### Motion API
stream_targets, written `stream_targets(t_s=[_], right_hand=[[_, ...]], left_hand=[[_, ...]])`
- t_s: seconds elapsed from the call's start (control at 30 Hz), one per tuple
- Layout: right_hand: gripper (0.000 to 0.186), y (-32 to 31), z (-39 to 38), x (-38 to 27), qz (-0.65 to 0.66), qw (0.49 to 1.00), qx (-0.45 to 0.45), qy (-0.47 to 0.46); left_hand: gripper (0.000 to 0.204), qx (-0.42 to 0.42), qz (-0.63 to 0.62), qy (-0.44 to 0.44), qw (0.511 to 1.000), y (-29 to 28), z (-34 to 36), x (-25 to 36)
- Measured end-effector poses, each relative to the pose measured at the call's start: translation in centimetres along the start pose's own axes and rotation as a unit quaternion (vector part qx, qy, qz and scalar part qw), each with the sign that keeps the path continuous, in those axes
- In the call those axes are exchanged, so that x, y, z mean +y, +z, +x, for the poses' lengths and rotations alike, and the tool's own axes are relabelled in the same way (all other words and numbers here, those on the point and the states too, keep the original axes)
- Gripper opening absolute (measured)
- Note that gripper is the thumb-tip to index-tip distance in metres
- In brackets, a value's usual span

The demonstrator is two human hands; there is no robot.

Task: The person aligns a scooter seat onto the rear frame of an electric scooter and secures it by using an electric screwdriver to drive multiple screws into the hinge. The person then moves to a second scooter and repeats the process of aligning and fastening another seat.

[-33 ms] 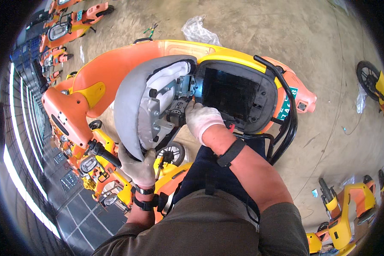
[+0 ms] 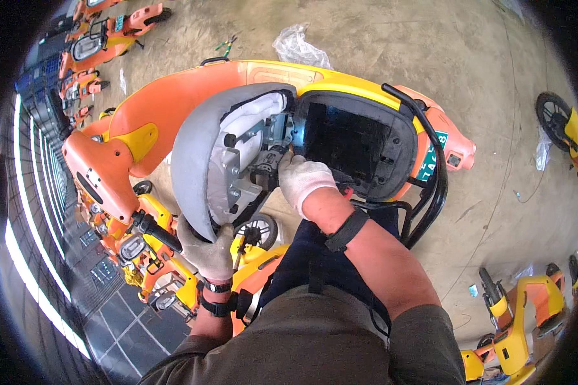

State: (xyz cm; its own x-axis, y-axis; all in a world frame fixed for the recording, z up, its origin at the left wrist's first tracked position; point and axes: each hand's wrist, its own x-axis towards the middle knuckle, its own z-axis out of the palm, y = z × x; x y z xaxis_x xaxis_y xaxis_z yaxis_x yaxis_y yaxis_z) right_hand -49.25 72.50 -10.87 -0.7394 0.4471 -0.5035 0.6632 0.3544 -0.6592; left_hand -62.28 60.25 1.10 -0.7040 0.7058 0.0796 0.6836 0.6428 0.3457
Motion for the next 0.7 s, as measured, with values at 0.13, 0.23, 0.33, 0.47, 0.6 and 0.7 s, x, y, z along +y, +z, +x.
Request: stream_targets(t_s=[0.13,0.23,0.33,0.47,0.6,0.7], right_hand=[[0.047,0.0,0.1,-0.2,-0.005,1.000,0.003,0.005],[0.046,0.0,0.1,-0.1,-0.014,1.000,-0.003,0.009],[0.043,0.4,0.3,0.4,-0.019,1.000,0.008,0.002],[0.041,0.3,0.3,0.6,-0.033,0.999,-0.003,-0.010],[0.039,0.0,0.6,0.9,-0.039,0.999,0.005,-0.026],[0.038,-0.3,0.5,0.7,-0.056,0.998,-0.001,-0.029]], left_hand=[[0.069,-0.008,-0.005,0.007,1.000,-0.2,0.1,-0.3],[0.068,-0.026,-0.050,-0.020,0.998,-0.3,0.1,-0.4],[0.069,-0.034,-0.026,-0.024,0.999,-0.3,0.2,-0.3],[0.071,-0.021,0.012,0.008,1.000,-0.2,0.1,-0.8],[0.069,-0.048,0.023,-0.036,0.998,-0.6,0.2,1.0],[0.069,-0.050,-0.013,-0.026,0.998,-0.5,0.2,1.1]])
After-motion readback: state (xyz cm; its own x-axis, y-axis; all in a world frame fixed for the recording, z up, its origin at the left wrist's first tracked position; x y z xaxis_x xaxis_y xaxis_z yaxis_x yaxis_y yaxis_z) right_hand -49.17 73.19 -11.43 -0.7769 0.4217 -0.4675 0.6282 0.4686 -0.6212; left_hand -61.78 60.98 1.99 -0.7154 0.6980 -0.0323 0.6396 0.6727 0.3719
